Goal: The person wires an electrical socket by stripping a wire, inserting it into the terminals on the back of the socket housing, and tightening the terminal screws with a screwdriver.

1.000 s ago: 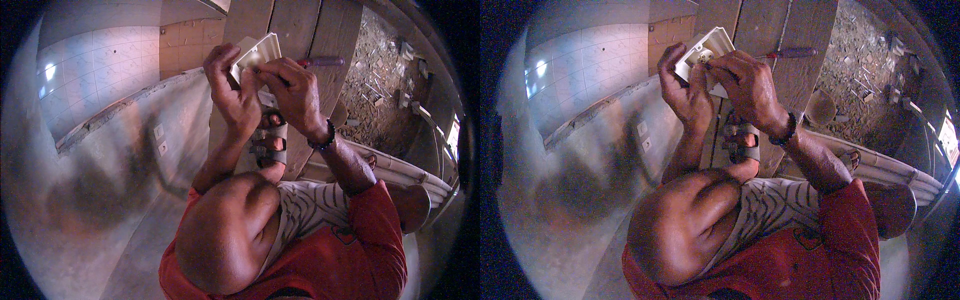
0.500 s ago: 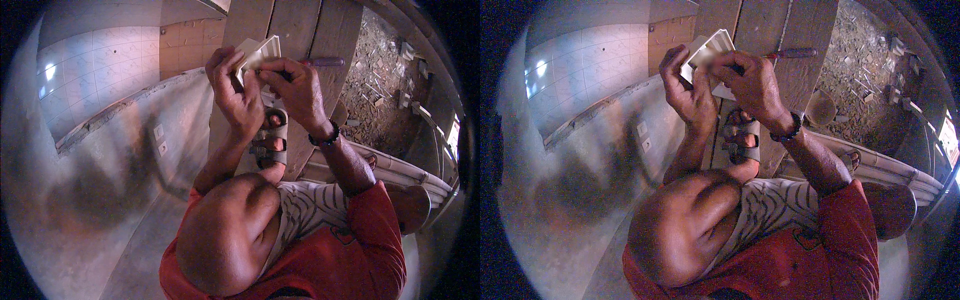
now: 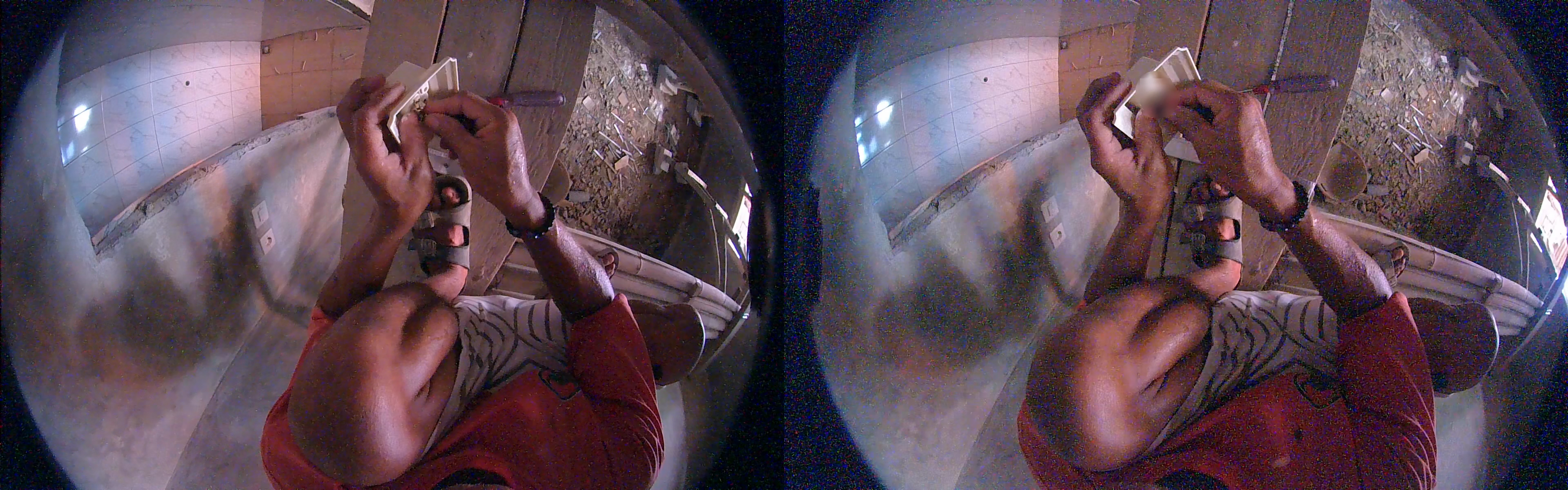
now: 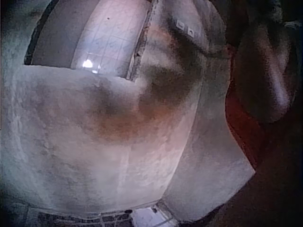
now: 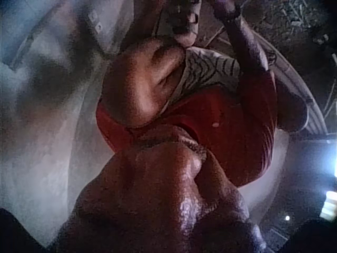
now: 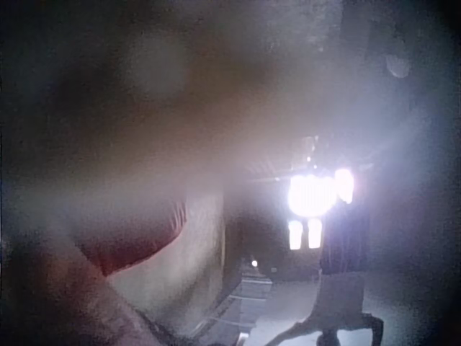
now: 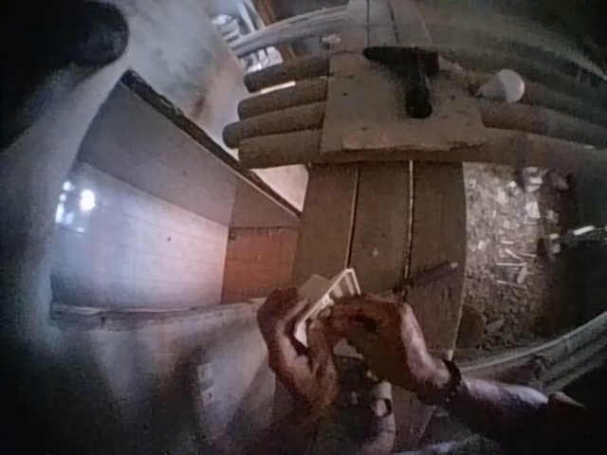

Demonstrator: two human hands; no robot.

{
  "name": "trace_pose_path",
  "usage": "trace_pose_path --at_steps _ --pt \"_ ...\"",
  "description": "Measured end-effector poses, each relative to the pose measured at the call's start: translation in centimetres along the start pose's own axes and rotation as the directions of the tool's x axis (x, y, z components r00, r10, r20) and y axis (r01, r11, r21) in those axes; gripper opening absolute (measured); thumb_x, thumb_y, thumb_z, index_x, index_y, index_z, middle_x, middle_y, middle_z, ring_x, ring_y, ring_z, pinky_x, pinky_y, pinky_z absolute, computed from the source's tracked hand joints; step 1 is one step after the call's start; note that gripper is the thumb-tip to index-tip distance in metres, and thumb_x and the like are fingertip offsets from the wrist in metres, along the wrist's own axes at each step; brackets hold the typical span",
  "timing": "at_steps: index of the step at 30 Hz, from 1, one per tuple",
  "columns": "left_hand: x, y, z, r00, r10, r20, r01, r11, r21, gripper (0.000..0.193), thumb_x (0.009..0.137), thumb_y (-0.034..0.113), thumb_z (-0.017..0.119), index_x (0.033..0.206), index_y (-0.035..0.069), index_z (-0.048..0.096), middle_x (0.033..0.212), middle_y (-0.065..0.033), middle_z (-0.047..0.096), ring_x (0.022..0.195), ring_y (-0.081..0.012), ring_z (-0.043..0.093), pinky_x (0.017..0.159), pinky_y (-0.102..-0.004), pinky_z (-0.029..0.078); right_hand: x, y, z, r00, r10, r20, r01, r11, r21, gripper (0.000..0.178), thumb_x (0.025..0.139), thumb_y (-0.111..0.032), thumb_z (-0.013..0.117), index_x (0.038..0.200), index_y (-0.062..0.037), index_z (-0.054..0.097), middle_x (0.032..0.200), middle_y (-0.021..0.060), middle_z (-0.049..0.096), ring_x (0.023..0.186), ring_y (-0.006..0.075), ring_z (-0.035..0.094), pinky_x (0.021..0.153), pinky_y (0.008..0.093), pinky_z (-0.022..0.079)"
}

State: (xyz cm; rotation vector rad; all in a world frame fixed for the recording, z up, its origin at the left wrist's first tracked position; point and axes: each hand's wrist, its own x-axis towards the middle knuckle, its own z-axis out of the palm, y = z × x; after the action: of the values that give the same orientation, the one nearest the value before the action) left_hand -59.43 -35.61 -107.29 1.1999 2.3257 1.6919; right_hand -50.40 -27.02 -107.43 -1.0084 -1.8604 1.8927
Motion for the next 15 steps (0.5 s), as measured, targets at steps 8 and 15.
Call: trace_pose_path --at_steps 8,15 --pt "-0.2 -0.7 0.0 0.999 0.047 0.012 -0.048 0.998 0.028 0.027 0.085 -0.002 0.057 0.112 0.0 0.054 0.12 -0.0175 0.049 0.115 -0.0305 0.048 0.099 -0.0402 0.039 0.2 0.2 -0.4 0.998 -0.053 0.043 0.054 0.998 -0.028 0.021 0.085 -0.017 0.065 0.096 0.0 0.068 0.088 0.0135 0.07 0.077 0.0195 0.068 0.069 0.032 0.052" --pt "-0.6 -0.6 0.5 0.999 0.032 -0.022 -0.032 0.999 -0.015 0.025 0.084 -0.004 0.055 0.109 -0.001 0.055 0.115 -0.0189 0.05 0.111 -0.0333 0.049 0.093 -0.0417 0.041 0.5 -0.9 -1.4 0.989 0.043 0.14 -0.03 0.995 -0.095 0.021 0.086 -0.017 0.063 0.096 0.0007 0.068 0.085 0.013 0.07 0.077 0.0172 0.067 0.069 0.0305 0.052"
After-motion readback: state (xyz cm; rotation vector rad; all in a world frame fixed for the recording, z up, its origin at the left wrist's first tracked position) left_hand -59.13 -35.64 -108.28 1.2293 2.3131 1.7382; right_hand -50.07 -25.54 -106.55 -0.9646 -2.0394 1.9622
